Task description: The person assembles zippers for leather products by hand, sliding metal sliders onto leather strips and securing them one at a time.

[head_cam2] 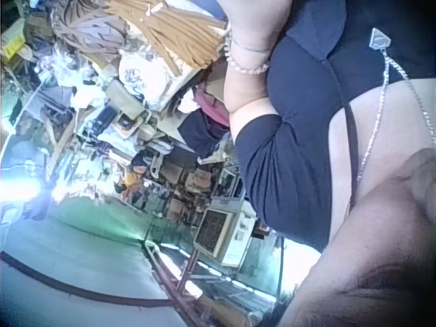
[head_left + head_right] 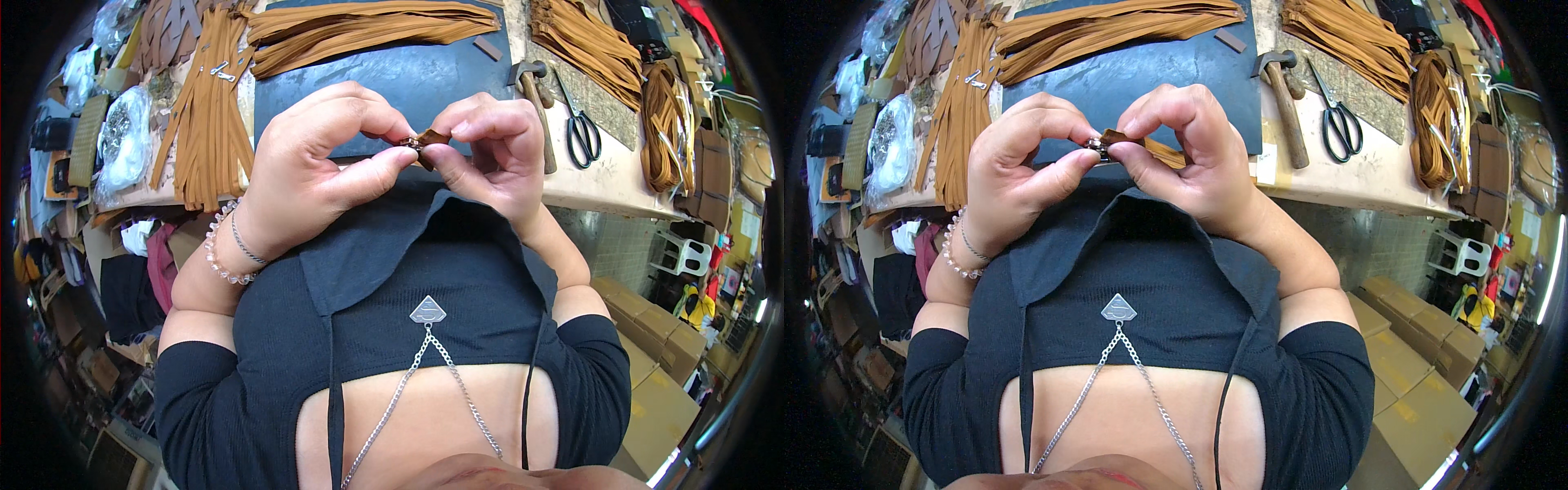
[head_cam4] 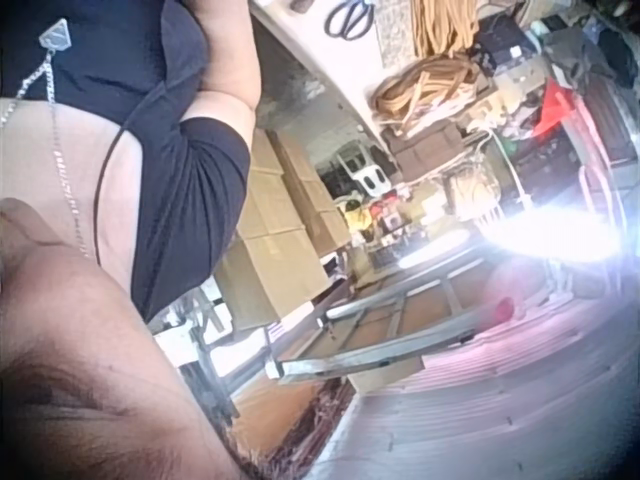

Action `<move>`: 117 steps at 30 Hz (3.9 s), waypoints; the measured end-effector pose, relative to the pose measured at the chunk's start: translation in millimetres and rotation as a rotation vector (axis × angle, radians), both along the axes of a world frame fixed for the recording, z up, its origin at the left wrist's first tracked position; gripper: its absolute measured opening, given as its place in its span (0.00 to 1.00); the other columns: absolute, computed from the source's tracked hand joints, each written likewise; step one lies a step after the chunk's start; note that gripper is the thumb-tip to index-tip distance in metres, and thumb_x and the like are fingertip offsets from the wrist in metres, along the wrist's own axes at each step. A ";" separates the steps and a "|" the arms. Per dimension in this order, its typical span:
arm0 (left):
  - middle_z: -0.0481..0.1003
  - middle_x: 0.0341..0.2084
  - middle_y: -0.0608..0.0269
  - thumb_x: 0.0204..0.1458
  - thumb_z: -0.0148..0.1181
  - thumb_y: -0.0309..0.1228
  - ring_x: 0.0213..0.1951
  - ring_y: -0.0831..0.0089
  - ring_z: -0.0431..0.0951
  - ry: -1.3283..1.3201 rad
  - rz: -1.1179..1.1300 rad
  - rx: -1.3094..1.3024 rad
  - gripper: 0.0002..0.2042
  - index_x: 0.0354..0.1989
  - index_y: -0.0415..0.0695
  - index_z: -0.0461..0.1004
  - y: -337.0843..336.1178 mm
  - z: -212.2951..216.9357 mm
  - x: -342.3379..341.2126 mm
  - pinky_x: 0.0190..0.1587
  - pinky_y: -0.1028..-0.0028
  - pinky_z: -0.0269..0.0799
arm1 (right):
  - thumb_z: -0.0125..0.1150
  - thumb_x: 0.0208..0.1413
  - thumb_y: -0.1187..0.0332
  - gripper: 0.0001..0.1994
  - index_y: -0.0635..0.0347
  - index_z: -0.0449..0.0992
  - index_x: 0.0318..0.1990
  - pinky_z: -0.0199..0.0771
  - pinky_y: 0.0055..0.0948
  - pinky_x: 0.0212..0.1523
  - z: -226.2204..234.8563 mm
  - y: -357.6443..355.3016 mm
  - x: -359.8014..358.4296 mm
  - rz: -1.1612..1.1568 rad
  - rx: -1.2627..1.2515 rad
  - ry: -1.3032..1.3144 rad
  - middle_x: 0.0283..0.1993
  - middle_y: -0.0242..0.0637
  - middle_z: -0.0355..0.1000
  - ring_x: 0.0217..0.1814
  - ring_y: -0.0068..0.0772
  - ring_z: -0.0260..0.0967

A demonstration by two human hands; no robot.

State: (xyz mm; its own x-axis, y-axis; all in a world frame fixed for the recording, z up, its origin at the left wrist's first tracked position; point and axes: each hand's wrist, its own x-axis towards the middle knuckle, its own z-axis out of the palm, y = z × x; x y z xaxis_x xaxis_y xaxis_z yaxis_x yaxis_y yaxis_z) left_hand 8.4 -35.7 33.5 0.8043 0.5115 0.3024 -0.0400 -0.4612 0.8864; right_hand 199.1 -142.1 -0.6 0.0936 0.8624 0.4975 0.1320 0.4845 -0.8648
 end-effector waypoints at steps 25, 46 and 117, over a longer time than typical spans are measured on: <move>0.77 0.28 0.59 0.40 0.72 0.22 0.31 0.65 0.78 -0.098 0.091 0.462 0.11 0.33 0.40 0.79 -2.8 6.2 7.6 0.34 0.71 0.73 | 0.57 0.54 0.89 0.16 0.58 0.59 0.40 0.77 0.25 0.44 -8.5 7.9 4.0 0.146 -0.046 0.211 0.39 0.46 0.72 0.41 0.29 0.73; 0.78 0.28 0.58 0.43 0.71 0.21 0.31 0.67 0.78 -0.110 0.063 0.333 0.09 0.34 0.38 0.79 0.4 3.7 2.5 0.35 0.74 0.73 | 0.61 0.52 0.88 0.18 0.59 0.62 0.44 0.74 0.26 0.48 -7.4 7.9 4.6 0.154 -0.007 0.138 0.43 0.45 0.71 0.44 0.31 0.72; 0.74 0.25 0.59 0.38 0.74 0.23 0.29 0.66 0.76 -0.081 0.193 0.486 0.11 0.30 0.39 0.77 -10.3 0.2 3.0 0.33 0.71 0.71 | 0.59 0.60 0.72 0.08 0.63 0.77 0.45 0.69 0.22 0.44 -6.1 6.1 2.7 0.182 -0.340 -0.085 0.40 0.36 0.76 0.41 0.26 0.72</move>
State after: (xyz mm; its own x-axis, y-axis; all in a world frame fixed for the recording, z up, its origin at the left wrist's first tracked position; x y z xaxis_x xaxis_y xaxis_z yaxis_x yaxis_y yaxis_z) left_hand 11.4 -46.0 33.7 0.6735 0.4334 0.5988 0.0269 -0.8239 0.5661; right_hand 201.8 -136.0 -6.7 -0.1056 0.9779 0.1804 0.1481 0.1949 -0.9696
